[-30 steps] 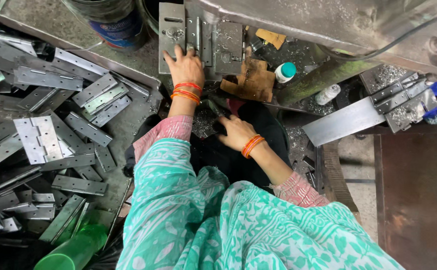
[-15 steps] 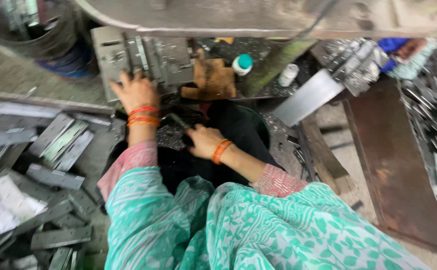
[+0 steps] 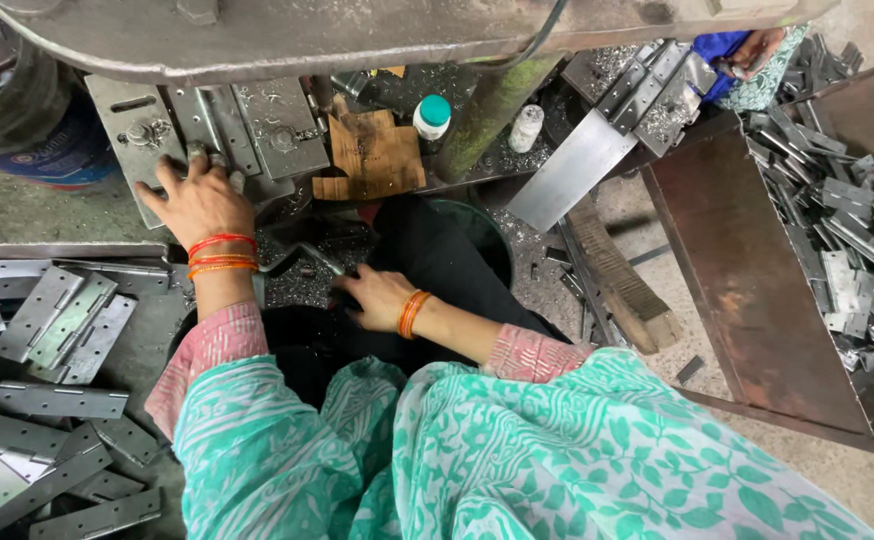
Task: The person operates a metal press machine to process metal hinge components. They repeatedly pick up a hinge, place it under the press, and activate the machine to perform a shaping or cutting operation. The processed pieces are then placed into a pile.
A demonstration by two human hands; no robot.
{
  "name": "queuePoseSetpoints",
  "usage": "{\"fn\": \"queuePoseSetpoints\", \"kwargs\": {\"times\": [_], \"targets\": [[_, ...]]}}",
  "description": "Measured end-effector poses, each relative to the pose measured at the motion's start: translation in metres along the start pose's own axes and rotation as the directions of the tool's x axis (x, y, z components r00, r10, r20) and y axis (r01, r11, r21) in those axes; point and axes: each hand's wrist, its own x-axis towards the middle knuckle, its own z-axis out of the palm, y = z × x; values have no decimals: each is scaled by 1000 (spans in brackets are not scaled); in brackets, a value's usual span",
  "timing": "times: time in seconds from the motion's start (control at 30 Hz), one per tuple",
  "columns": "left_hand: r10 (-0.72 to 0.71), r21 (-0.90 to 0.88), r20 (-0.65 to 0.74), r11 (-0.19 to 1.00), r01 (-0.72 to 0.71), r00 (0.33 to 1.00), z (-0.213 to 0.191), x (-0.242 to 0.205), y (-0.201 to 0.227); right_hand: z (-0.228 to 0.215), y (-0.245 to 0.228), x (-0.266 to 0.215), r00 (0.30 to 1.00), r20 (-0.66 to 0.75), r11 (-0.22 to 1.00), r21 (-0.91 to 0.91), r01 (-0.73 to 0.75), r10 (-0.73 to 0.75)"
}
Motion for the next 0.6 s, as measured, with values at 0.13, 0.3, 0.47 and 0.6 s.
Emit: {"fn": "queuePoseSetpoints", "kwargs": {"times": [0.13,0.3,0.47,0.6], "targets": [[-15,9,15,1000,15,1000,5,14,0,-30,-19,15,997,76,997,-73,-11,16],[9,1,17,1000,-9,1000,10,25,-2,-23,-19,7,999,31,996,-85,-18,21],[21,13,6,1000,-21,1000,10,26,-3,-2,-5,-4,999,-34,1000,9,-23,23],[46,49,-46,998,-44,998,9,19,-4,2,-6,-3,999,0,998,-42,-38,38]]}}
